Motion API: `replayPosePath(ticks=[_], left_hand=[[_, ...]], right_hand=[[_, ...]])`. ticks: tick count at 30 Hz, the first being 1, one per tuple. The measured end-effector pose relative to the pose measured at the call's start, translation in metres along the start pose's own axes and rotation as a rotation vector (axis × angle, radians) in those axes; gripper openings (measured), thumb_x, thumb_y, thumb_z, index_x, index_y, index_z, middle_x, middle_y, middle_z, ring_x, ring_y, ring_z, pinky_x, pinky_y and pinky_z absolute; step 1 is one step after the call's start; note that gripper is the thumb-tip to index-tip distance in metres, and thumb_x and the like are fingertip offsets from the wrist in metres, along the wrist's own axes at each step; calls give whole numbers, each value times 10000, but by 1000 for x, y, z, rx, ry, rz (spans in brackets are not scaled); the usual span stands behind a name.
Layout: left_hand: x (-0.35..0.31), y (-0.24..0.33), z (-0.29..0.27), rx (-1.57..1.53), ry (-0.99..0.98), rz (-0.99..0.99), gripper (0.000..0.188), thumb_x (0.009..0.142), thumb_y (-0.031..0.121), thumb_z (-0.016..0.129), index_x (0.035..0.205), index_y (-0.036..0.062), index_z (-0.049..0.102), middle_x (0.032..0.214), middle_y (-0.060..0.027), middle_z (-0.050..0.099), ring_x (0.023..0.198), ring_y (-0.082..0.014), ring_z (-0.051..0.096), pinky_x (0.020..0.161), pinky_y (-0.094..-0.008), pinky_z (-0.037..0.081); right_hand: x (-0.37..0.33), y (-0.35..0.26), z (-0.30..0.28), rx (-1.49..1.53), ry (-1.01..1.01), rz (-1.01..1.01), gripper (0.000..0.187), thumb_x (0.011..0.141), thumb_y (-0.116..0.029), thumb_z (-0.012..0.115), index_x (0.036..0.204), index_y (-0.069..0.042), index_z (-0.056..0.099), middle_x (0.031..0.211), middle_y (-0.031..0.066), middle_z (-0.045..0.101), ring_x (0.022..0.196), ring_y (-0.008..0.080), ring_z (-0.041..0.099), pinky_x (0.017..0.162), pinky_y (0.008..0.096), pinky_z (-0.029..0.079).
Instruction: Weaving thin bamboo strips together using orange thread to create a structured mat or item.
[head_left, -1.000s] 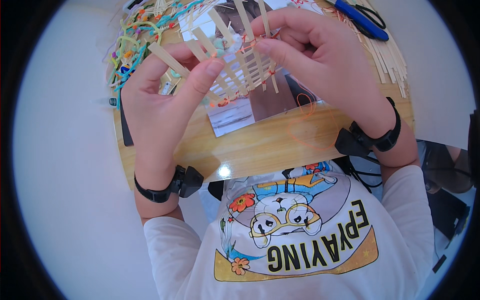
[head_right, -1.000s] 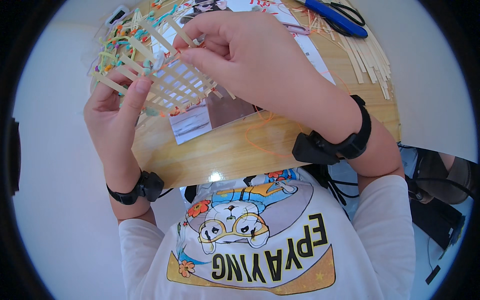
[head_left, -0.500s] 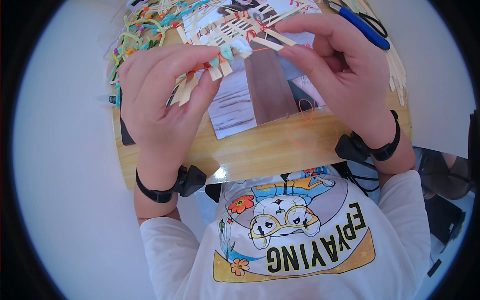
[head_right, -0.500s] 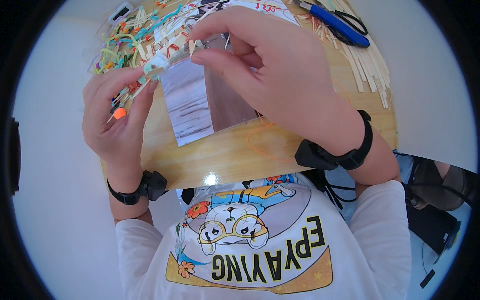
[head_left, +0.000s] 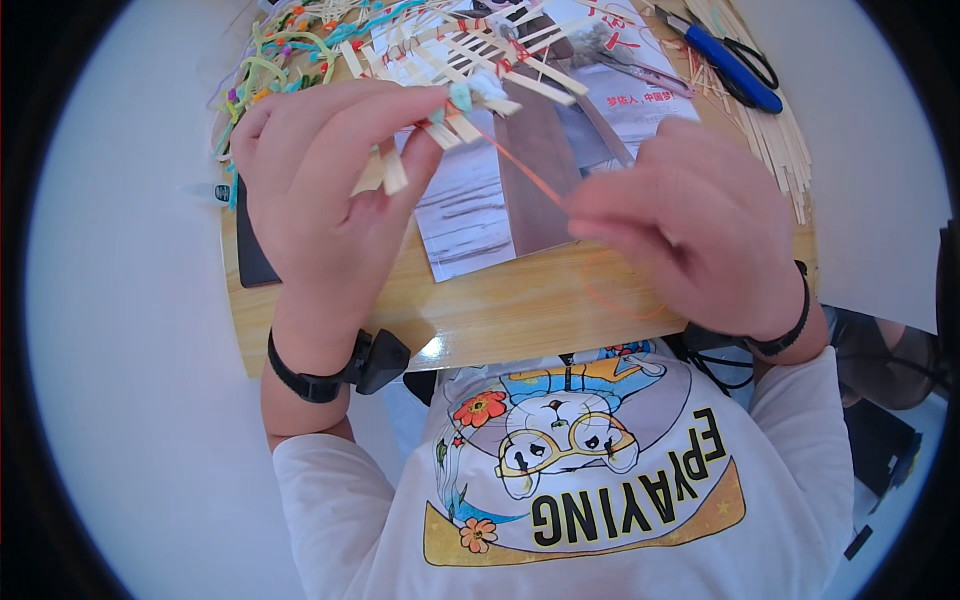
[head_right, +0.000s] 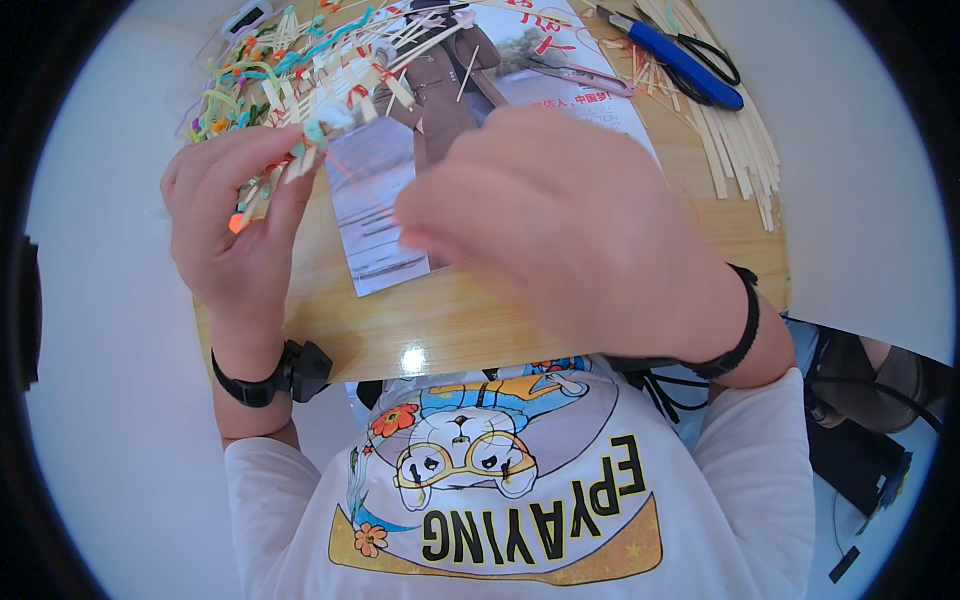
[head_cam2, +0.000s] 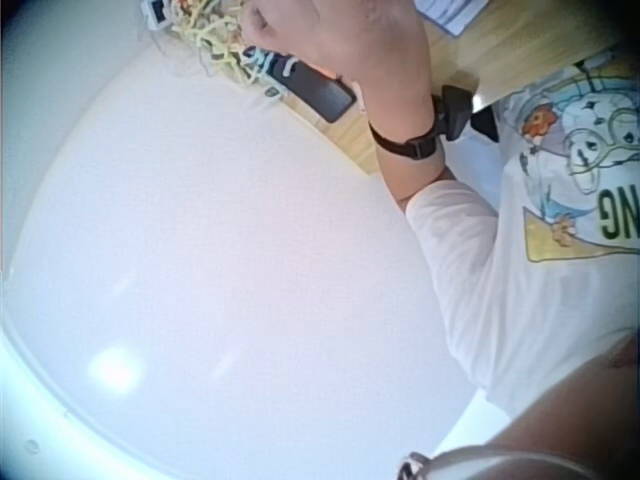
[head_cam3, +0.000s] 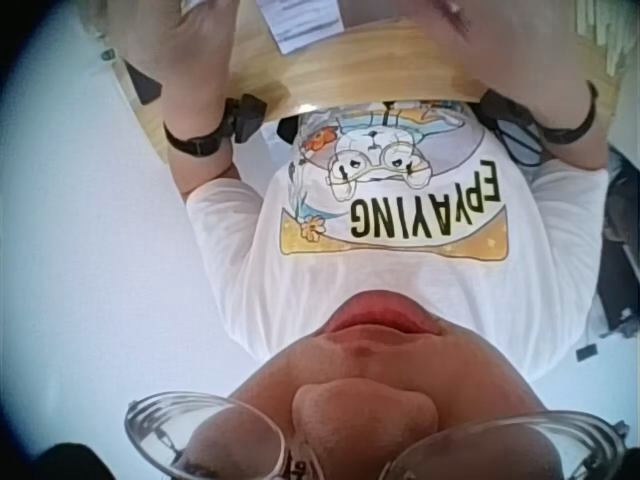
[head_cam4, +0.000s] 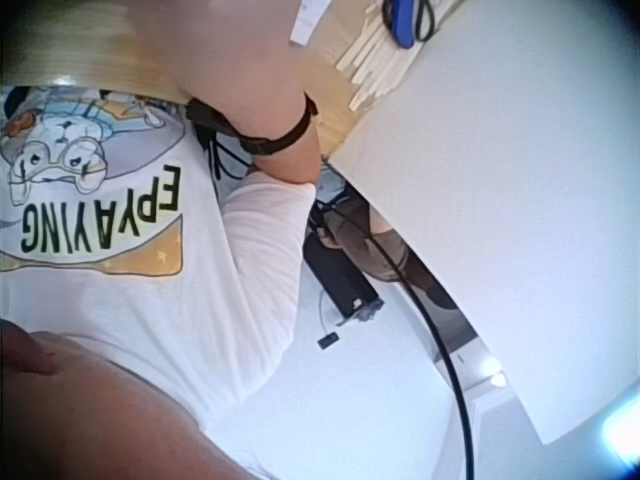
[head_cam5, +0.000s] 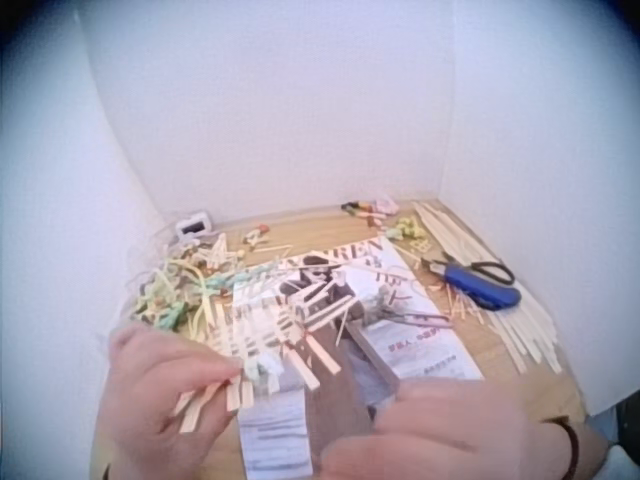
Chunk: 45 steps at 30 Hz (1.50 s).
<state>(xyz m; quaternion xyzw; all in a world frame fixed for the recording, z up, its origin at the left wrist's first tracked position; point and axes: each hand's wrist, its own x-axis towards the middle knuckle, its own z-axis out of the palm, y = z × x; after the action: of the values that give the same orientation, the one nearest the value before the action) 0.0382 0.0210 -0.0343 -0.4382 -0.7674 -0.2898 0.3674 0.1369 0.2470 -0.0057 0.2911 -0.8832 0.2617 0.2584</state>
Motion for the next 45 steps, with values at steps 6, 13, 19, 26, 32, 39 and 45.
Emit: replayPosePath(ticks=[6,13,19,26,32,39,45], left_hand=[[-1,9,-2,-6,-108,150,295,690,12,771,951,128,695,919,2,693,873,-183,630,903,-344,399],[-3,24,-10,20,-133,255,152,803,161,740,946,179,693,917,34,688,893,-156,635,948,-344,380],[-9,28,-12,-26,-178,224,97,847,190,719,937,190,683,888,34,676,849,-161,641,969,-349,374],[-8,26,-6,-141,-187,175,200,766,55,730,931,153,673,864,14,667,808,-179,635,948,-379,394],[-9,22,14,-255,-360,100,309,672,-22,733,945,119,700,853,2,669,791,-177,621,909,-390,423],[-14,23,24,-250,-432,96,376,629,-32,723,973,118,706,836,-4,658,791,-177,614,907,-400,432],[-12,17,27,-203,-429,152,368,607,-23,719,946,120,702,855,-5,649,812,-187,616,930,-414,428]], right_hand=[[18,0,-30,-9,-42,-103,178,736,-8,735,903,-55,694,663,47,566,595,214,522,535,299,389],[38,12,-29,25,-19,-153,105,822,-97,689,918,-63,667,699,64,590,636,239,561,570,327,429],[57,10,-13,40,-37,-127,109,895,-173,650,931,-71,643,730,79,611,671,260,595,601,350,464],[43,23,-5,57,-256,132,137,906,-188,633,939,-57,653,779,106,641,739,290,621,669,369,484],[11,52,36,185,-288,376,158,905,-196,627,949,-56,687,794,125,683,722,299,666,644,399,513],[-9,68,50,171,-224,307,155,894,-199,640,941,-59,686,804,120,693,758,297,670,690,404,516],[2,72,35,143,-202,333,166,884,-190,663,954,-42,689,791,103,692,732,248,663,671,360,508]])
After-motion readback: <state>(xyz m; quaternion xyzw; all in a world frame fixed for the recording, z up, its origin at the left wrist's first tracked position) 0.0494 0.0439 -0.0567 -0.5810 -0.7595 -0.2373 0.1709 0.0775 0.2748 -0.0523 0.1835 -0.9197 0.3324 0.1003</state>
